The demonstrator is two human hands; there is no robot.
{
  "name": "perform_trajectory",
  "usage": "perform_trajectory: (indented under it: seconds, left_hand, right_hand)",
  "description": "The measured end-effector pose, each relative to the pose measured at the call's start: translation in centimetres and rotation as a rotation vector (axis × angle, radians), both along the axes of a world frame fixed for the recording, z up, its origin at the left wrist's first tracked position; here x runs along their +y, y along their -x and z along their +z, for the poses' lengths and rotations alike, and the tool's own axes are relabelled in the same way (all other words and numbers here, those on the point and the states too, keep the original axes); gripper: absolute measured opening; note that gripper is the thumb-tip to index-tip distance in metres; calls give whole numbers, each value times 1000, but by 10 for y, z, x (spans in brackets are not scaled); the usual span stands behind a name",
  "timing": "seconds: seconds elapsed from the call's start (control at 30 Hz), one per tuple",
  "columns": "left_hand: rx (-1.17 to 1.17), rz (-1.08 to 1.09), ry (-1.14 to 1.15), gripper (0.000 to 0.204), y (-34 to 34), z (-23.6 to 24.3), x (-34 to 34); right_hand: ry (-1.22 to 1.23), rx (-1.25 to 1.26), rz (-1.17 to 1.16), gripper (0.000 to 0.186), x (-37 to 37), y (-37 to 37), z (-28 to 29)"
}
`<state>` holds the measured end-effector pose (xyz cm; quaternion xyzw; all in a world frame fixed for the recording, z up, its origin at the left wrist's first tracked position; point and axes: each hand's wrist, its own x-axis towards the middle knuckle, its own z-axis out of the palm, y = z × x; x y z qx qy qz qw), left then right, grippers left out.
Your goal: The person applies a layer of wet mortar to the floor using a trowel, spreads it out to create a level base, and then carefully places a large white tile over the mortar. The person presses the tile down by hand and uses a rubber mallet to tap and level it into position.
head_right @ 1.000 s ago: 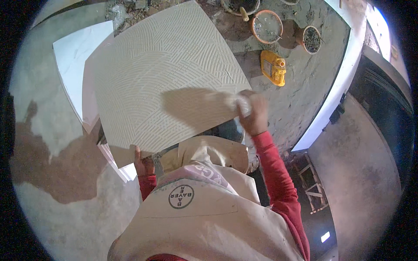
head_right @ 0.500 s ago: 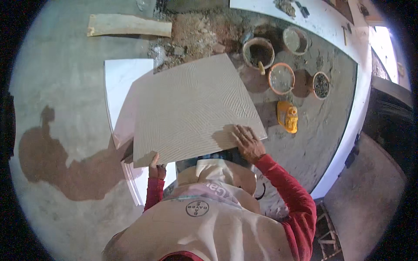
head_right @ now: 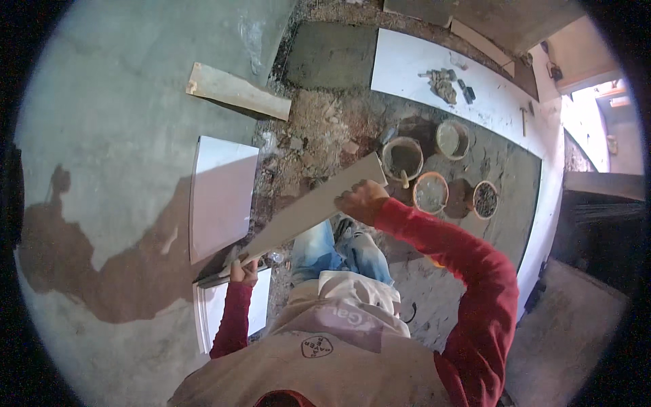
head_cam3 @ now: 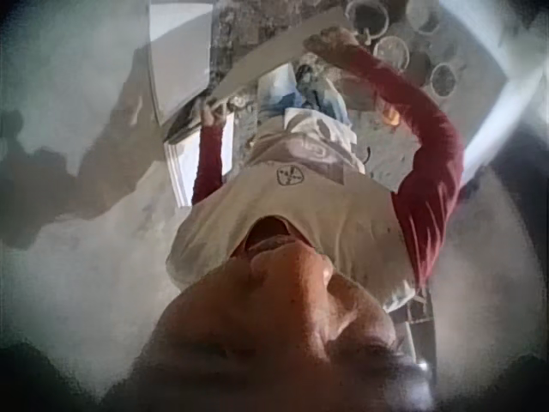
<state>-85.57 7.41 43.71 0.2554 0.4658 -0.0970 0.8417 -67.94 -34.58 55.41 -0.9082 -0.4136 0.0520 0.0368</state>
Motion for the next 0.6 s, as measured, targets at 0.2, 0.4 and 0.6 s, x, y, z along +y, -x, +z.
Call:
perform_trajectory:
  seconds: [0.2, 0.4, 0.6]
  left_hand:
    - [402, -403, -162, 81, -57, 14, 21]
    - [-566, -702, -1969, 62, -199, 96, -70]
    - [-669, -936, -1446, 35, -319, 114, -161]
  right_hand:
    - [366, 232, 209, 7, 71, -124, 37]
    - [363, 107, 301, 8, 105, -187, 92]
    - [441, -40, 191, 8, 56, -256, 169]
